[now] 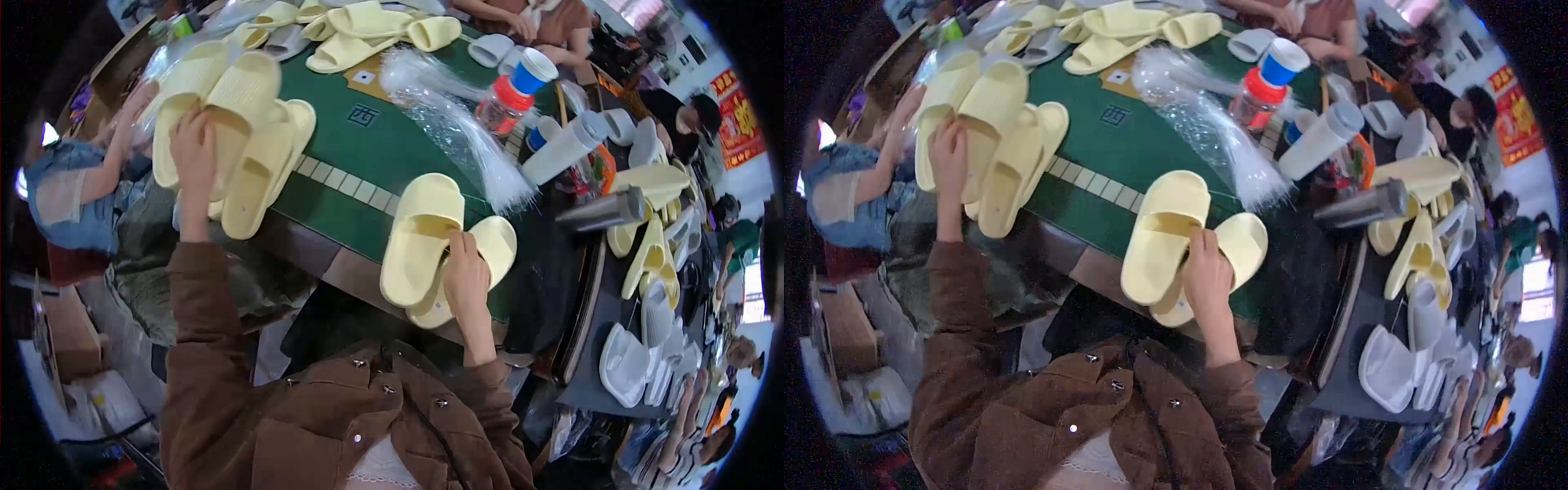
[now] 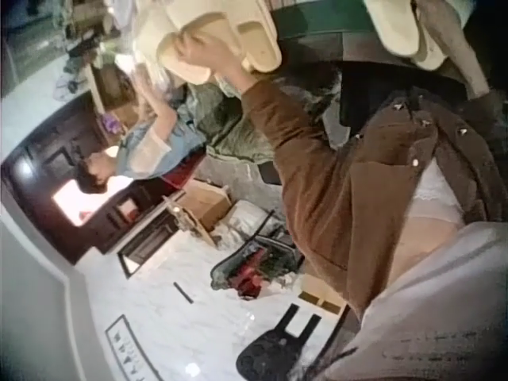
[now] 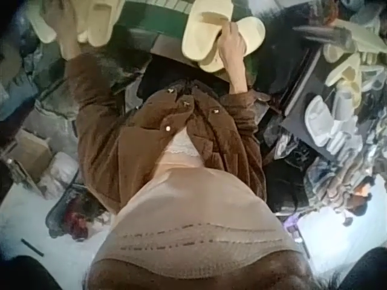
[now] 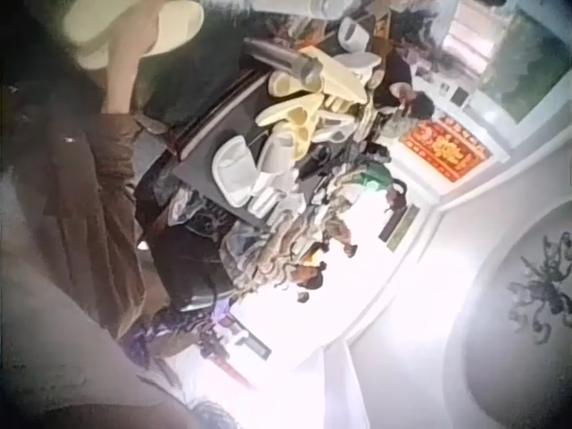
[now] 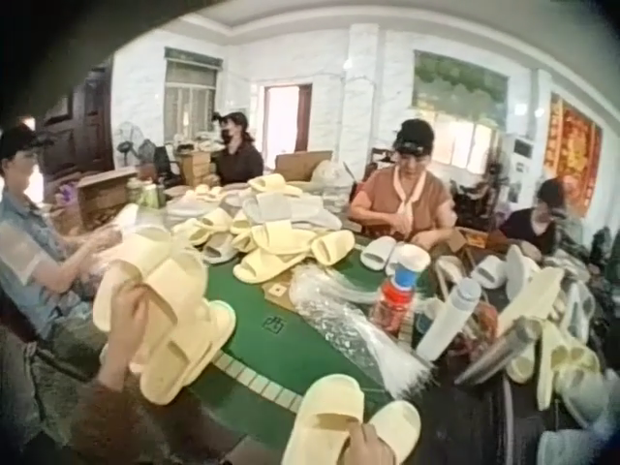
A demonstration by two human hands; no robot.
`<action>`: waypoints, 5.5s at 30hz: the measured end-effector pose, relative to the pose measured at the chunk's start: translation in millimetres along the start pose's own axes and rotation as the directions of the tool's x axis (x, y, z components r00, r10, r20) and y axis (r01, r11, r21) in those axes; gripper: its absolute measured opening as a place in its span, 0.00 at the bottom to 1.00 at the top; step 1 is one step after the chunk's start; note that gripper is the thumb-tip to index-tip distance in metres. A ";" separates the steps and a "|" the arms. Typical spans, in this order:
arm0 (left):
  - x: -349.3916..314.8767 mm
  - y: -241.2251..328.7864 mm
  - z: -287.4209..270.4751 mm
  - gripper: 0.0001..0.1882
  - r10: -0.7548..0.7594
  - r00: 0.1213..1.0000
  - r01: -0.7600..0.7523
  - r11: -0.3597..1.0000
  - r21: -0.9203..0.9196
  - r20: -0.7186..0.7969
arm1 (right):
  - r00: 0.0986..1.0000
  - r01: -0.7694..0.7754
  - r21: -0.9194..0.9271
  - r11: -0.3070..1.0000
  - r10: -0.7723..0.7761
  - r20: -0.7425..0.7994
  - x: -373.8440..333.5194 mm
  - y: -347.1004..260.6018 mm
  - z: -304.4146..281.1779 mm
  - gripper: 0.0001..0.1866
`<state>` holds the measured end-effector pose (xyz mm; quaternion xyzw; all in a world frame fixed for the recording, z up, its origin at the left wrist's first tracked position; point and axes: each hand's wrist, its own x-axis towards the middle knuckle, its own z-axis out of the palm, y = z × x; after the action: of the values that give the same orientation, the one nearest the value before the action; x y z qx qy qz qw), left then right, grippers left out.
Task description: The recorder is inspecting and cleaning pairs of sandals at a manufacturing or processing station.
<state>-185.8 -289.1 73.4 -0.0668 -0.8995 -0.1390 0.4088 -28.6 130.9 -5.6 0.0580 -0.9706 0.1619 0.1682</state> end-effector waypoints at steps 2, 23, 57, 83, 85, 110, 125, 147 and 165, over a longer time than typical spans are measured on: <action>7.2 -27.1 5.9 0.13 0.037 0.999 -0.039 0.997 0.074 0.039 | 1.000 -0.018 0.005 1.000 0.018 0.007 1.5 -3.3 -2.6 0.15; -132.1 205.0 11.2 0.29 0.210 0.788 0.246 0.754 -0.609 0.579 | 0.991 0.118 0.365 0.924 -0.084 -0.108 -31.3 -4.8 -29.7 0.25; -156.5 302.7 -9.7 0.07 0.444 0.624 0.582 0.285 -0.762 0.643 | 0.830 -0.338 0.932 -0.131 0.426 0.361 -37.8 21.6 -77.9 0.24; -148.8 236.5 -21.2 0.17 0.101 0.732 0.677 -0.216 -0.703 0.674 | 0.693 -0.237 0.918 -0.318 0.607 0.389 -26.6 58.7 -19.9 0.18; -149.1 236.2 -24.5 0.14 0.049 0.752 0.642 0.167 -0.748 0.657 | 0.710 -0.236 0.929 -0.286 0.602 0.366 -30.0 62.3 -13.1 0.18; -186.9 272.9 1.5 0.13 0.227 0.802 0.310 0.634 -0.709 0.553 | 0.894 -0.189 0.305 0.934 0.291 -0.339 22.4 81.0 29.2 0.05; -180.9 271.6 -2.8 0.13 0.167 0.775 0.489 0.454 -0.745 0.610 | 0.833 -0.283 0.899 0.334 0.550 0.058 -14.8 36.0 -44.5 0.10; -151.8 261.8 -26.5 0.12 0.127 0.683 0.731 -0.119 -0.672 0.720 | 0.769 -0.231 0.922 -0.311 0.523 0.369 -86.5 13.5 -40.3 0.06; -166.6 266.1 -26.9 0.09 0.748 0.014 0.896 0.285 -0.341 0.664 | 0.831 -0.554 0.832 -0.026 -0.072 0.551 -66.4 -19.4 -59.8 0.05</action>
<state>5.1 -44.9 16.7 -0.2812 -0.5665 -0.5780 -0.5156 55.3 136.5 30.5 0.0143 -0.5773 0.7968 -0.1781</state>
